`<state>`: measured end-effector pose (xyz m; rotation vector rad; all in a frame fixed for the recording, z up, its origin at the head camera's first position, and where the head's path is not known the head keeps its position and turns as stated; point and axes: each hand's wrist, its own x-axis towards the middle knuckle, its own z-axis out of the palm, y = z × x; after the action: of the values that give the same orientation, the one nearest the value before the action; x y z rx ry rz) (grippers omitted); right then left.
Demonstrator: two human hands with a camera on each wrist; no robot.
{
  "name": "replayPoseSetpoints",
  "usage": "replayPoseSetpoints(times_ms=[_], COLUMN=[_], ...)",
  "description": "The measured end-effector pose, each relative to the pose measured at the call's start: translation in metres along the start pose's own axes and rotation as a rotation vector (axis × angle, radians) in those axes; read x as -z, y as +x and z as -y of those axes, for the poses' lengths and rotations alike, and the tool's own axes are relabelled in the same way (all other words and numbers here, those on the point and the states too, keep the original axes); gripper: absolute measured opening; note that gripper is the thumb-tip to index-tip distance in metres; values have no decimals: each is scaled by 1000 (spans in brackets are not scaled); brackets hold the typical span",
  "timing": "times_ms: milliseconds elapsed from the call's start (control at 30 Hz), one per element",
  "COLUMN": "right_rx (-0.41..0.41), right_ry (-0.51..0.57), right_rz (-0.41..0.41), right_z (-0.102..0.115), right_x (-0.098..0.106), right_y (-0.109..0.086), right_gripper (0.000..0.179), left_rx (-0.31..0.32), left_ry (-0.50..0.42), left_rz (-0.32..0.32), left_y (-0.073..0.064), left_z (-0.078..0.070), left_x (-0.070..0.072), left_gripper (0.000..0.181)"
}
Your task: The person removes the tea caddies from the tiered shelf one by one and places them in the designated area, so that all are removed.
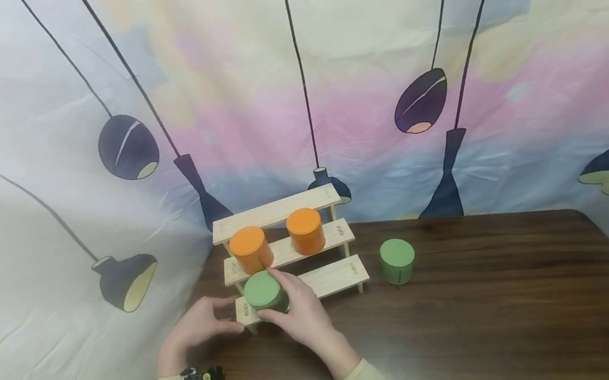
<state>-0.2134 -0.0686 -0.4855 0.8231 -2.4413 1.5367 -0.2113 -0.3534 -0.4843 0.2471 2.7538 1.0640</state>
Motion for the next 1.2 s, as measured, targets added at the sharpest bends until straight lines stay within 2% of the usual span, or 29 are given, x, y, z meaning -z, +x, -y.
replayPoseSetpoints(times_ms=[433,1200], right_rx=[-12,-39], right_ry=[-16,26], right_rz=[-28,-16], right_z=[-2,0], right_x=[0,-1], right_y=[-1,-2], right_gripper=[87,83], left_rx=[-32,-21], left_ry=[-57,-79], left_rz=[25,39], left_y=[1,0], left_z=[-3,-3], left_x=[0,1], left_gripper=[72,71])
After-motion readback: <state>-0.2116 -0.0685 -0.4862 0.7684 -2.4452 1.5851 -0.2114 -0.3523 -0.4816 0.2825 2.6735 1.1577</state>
